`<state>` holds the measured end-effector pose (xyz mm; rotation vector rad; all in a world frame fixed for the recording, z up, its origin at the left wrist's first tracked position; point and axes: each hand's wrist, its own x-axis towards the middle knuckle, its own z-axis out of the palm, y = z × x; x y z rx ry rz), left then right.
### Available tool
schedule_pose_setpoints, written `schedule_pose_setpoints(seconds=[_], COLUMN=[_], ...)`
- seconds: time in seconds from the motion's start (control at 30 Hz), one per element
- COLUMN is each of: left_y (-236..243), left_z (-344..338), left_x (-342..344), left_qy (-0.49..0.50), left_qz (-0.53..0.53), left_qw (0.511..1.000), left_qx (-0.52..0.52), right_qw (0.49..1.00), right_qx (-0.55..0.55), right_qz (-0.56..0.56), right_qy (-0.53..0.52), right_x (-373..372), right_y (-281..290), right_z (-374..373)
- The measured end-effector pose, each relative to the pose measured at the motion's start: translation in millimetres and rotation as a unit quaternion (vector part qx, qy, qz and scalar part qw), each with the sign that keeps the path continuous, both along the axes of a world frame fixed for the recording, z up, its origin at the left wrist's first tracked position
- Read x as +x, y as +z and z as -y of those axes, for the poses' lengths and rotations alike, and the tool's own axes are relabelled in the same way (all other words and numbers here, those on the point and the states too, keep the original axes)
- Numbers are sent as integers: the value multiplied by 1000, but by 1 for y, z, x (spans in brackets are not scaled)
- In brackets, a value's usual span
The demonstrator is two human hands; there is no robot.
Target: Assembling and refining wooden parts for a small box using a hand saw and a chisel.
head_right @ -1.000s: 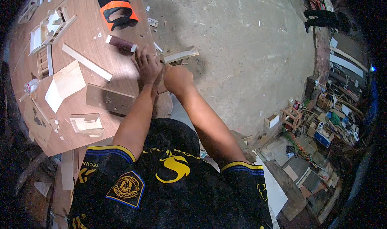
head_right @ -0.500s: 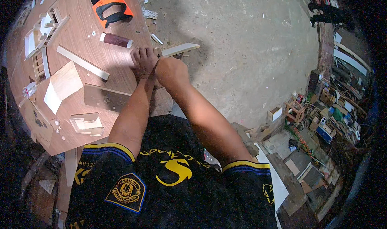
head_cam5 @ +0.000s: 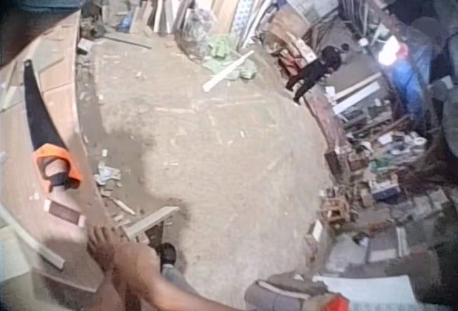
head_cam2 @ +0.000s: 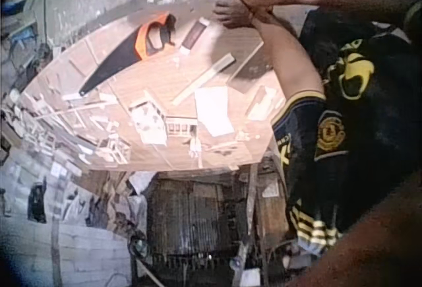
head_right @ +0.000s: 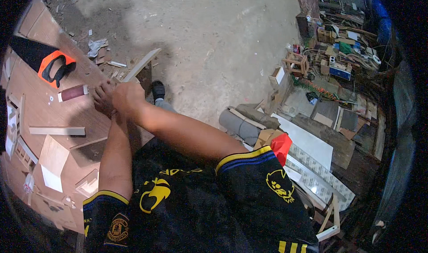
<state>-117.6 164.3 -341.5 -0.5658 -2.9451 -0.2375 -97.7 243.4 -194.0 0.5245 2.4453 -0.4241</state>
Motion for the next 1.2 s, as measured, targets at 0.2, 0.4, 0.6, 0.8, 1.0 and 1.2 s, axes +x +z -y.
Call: schedule_pose_setpoints(seconds=[0.2, 0.4, 0.6, 0.8, 1.0, 1.2], left_y=[-15, -16, -6, -4, 0, 1], left_z=[4, 9, 6, 6, 5, 6], left_x=[-2, -1, 1, 0, 1, -5], left_qy=[-14, -1, 2, -7, 4, 9], left_qz=[-76, -54, 2, 0, -2, -8], left_qw=[997, 997, 1000, 999, 997, 997], left_qx=[6, -59, -1, 36, 80, 79], right_qw=[998, 999, 997, 994, 985, 994], right_qx=[-33, -27, 10, -11, -38, 11], right_qz=[10, -10, 28, 3, 5, 36], right_qy=[-53, 35, 64, 111, 168, 102], right_x=[-3, -4, -5, -3, 1, 8], right_y=[-2, 4, 6, 0, 10, 6], right_z=[3, -1, -9, -10, -7, -6])
